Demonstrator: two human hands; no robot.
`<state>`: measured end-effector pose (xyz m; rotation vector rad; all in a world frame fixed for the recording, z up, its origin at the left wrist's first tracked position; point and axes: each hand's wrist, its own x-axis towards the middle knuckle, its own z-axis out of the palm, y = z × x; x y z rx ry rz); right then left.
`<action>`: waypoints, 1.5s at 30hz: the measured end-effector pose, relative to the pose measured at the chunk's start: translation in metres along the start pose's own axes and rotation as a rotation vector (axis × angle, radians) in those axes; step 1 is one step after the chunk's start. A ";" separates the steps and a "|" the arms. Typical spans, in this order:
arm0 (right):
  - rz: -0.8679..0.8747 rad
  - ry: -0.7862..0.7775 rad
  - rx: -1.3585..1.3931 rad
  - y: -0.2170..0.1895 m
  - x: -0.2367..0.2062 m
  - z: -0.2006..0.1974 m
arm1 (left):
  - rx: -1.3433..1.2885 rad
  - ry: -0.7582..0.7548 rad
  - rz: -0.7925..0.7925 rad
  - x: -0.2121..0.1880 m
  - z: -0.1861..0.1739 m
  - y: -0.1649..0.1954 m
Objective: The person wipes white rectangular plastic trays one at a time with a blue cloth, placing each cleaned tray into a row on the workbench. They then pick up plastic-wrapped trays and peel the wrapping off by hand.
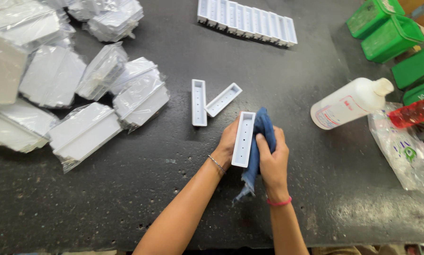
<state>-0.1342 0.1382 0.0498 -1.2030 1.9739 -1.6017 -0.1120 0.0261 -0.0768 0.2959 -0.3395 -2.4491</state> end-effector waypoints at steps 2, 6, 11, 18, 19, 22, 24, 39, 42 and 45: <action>0.074 -0.091 0.061 0.002 -0.017 -0.006 | 0.031 0.013 0.098 0.007 -0.005 0.007; 0.181 -0.363 0.018 0.002 -0.054 -0.048 | -0.034 -0.072 0.194 0.011 -0.012 0.015; 0.142 -0.355 -0.128 -0.005 -0.075 -0.069 | 0.152 0.130 0.173 0.004 -0.001 0.016; 0.079 -0.265 -0.337 -0.024 -0.079 -0.045 | 0.286 0.179 0.224 -0.002 0.006 0.019; 0.093 -0.253 -0.359 -0.024 -0.078 -0.040 | 0.336 0.193 0.242 -0.002 0.006 0.017; 0.035 -0.208 -0.399 -0.020 -0.072 -0.030 | 0.465 0.187 0.296 -0.001 0.009 0.010; -0.130 -0.165 -0.390 -0.011 -0.062 -0.026 | 0.526 0.124 0.328 -0.002 0.016 0.006; -0.198 0.023 -0.508 0.067 0.119 -0.045 | 2.056 0.621 1.090 -0.047 0.062 0.045; -0.215 0.058 -0.449 0.060 0.124 -0.040 | 2.080 0.779 1.117 -0.043 0.058 0.053; -0.254 0.090 -0.365 0.048 0.116 -0.056 | 2.132 0.770 1.048 -0.043 0.056 0.056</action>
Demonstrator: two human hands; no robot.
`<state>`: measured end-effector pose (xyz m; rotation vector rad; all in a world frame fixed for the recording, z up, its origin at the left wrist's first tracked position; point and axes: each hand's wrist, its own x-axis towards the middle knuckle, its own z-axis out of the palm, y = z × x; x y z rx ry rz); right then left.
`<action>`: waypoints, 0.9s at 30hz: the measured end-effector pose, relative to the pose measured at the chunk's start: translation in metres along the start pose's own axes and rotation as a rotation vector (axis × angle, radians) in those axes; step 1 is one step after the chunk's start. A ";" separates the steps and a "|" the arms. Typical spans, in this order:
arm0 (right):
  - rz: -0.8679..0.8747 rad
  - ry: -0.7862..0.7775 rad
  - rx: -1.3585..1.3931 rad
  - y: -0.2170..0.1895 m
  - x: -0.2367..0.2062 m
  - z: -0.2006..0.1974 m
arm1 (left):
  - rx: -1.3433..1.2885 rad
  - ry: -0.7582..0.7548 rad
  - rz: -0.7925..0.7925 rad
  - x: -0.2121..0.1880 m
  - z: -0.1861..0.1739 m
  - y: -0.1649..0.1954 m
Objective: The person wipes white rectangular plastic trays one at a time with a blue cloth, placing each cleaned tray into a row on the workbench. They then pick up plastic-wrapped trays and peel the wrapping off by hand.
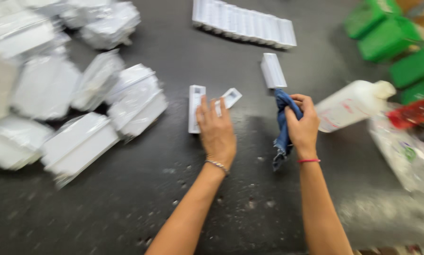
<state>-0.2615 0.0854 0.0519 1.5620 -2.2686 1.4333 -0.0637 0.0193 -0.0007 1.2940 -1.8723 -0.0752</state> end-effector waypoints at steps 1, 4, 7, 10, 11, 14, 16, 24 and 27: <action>-0.014 0.032 -0.023 -0.001 0.000 -0.012 | -0.031 -0.010 0.007 0.000 -0.001 -0.001; -0.199 0.210 -0.301 0.004 0.018 -0.078 | -0.065 -0.053 0.049 -0.004 -0.003 -0.001; -0.349 0.443 -0.490 0.017 0.057 -0.149 | -0.250 -0.206 0.028 -0.007 -0.002 0.002; -0.336 0.445 -0.658 0.041 0.095 -0.186 | -0.315 -0.188 0.079 -0.013 0.003 0.009; -0.325 0.408 -0.690 0.052 0.103 -0.188 | -0.302 -0.144 0.113 -0.016 0.005 0.011; -0.438 0.141 -0.725 0.089 0.111 -0.170 | -0.328 -0.150 0.134 -0.016 0.009 0.010; -0.405 0.162 -0.696 0.107 0.111 -0.160 | -0.350 -0.148 0.126 -0.015 0.009 0.007; -0.331 0.170 -0.630 0.124 0.108 -0.160 | -0.411 -0.220 0.083 -0.012 0.002 0.008; -0.405 0.142 -0.668 0.126 0.102 -0.152 | -0.435 -0.213 0.069 -0.013 0.005 0.007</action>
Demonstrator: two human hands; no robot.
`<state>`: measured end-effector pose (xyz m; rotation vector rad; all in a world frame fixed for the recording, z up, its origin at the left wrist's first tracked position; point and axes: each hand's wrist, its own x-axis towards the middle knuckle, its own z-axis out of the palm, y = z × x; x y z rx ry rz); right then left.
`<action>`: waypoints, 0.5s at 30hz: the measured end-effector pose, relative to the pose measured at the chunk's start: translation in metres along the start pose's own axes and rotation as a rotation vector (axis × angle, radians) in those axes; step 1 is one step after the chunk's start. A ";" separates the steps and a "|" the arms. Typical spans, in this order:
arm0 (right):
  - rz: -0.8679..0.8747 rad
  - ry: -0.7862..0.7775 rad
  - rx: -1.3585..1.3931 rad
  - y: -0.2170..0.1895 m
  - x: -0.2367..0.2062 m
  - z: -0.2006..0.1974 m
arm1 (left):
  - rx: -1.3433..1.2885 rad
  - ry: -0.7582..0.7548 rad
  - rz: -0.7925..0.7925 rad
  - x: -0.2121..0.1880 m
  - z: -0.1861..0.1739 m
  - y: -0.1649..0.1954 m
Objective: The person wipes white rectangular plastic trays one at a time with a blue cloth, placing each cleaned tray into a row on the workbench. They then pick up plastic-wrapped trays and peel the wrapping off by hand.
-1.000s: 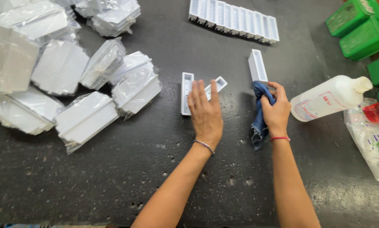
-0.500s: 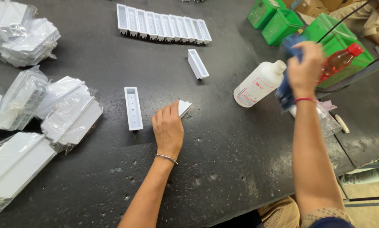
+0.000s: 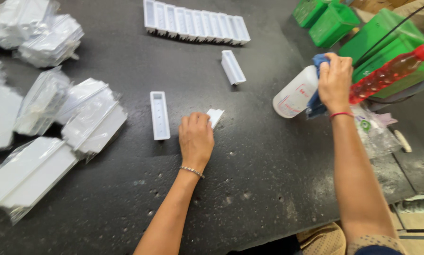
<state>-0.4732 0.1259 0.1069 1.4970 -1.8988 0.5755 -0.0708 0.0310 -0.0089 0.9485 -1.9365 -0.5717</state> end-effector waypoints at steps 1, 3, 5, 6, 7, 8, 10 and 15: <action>-0.013 -0.048 -0.081 0.000 -0.001 -0.001 | -0.013 0.009 -0.006 0.001 0.002 -0.002; -0.018 -0.150 -0.251 -0.002 -0.002 -0.005 | -0.045 0.041 -0.028 0.002 0.003 -0.009; 0.008 -0.207 -0.394 -0.003 0.000 -0.010 | -0.103 0.091 -0.051 0.005 0.003 -0.016; 0.027 -0.206 -0.439 -0.004 0.003 -0.013 | -0.138 0.103 -0.073 0.005 0.002 -0.019; 0.061 -0.239 -0.459 -0.005 0.004 -0.014 | -0.180 0.118 -0.091 0.006 0.002 -0.021; 0.097 -0.268 -0.483 -0.003 0.007 -0.018 | -0.226 0.133 -0.106 0.008 0.002 -0.023; 0.189 -0.311 -0.478 0.003 0.006 -0.022 | -0.239 0.140 -0.133 0.009 0.001 -0.026; 0.529 -0.154 -0.169 0.044 -0.020 -0.048 | -0.257 0.139 -0.172 0.012 0.006 -0.029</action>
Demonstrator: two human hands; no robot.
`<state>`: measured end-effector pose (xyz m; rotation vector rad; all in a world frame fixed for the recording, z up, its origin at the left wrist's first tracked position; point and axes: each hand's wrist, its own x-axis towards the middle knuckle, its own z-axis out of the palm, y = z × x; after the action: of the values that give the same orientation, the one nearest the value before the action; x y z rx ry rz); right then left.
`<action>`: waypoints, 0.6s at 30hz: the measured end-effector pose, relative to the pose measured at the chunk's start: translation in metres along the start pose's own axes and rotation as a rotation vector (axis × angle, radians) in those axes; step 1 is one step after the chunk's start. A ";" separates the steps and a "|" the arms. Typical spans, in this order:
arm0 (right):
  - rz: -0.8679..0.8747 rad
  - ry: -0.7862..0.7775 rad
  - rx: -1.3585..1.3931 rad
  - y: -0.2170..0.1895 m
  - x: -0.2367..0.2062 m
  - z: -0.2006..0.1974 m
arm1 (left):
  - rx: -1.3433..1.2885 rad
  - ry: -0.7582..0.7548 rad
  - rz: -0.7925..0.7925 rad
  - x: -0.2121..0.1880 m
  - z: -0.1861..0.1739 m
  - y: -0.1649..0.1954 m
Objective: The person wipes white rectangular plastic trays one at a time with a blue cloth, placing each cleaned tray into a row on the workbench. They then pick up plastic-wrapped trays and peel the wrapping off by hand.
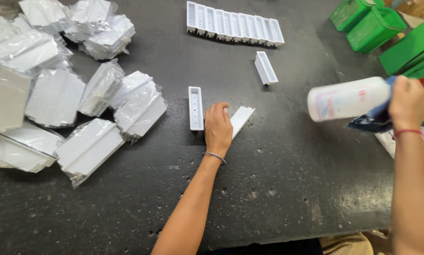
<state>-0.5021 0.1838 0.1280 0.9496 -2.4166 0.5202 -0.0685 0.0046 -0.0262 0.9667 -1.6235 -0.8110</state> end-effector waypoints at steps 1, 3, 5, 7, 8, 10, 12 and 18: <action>0.045 -0.085 0.475 0.011 -0.011 0.002 | 0.012 -0.007 -0.007 -0.001 0.000 -0.002; 0.144 -0.216 1.420 0.036 -0.037 -0.003 | 0.026 -0.014 -0.001 0.001 0.003 -0.003; 0.432 -0.134 2.118 0.048 -0.072 0.001 | 0.036 -0.012 0.010 0.001 0.003 -0.004; 0.251 -0.359 2.142 0.049 -0.103 0.015 | 0.041 -0.023 0.014 0.000 0.001 -0.002; 0.155 -0.473 2.150 0.048 -0.115 0.021 | 0.026 -0.034 0.013 -0.001 0.000 -0.001; 0.146 -0.498 2.138 0.053 -0.125 0.018 | 0.010 -0.042 0.010 -0.002 -0.002 0.003; 0.327 -0.329 2.094 0.054 -0.121 0.015 | 0.011 -0.064 -0.013 -0.002 -0.003 0.006; 0.169 0.133 1.115 0.037 -0.061 -0.013 | 0.008 -0.031 -0.003 0.000 -0.003 0.003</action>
<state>-0.4853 0.2479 0.0977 1.0251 -1.9887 2.0233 -0.0660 0.0060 -0.0226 0.9662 -1.6536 -0.8258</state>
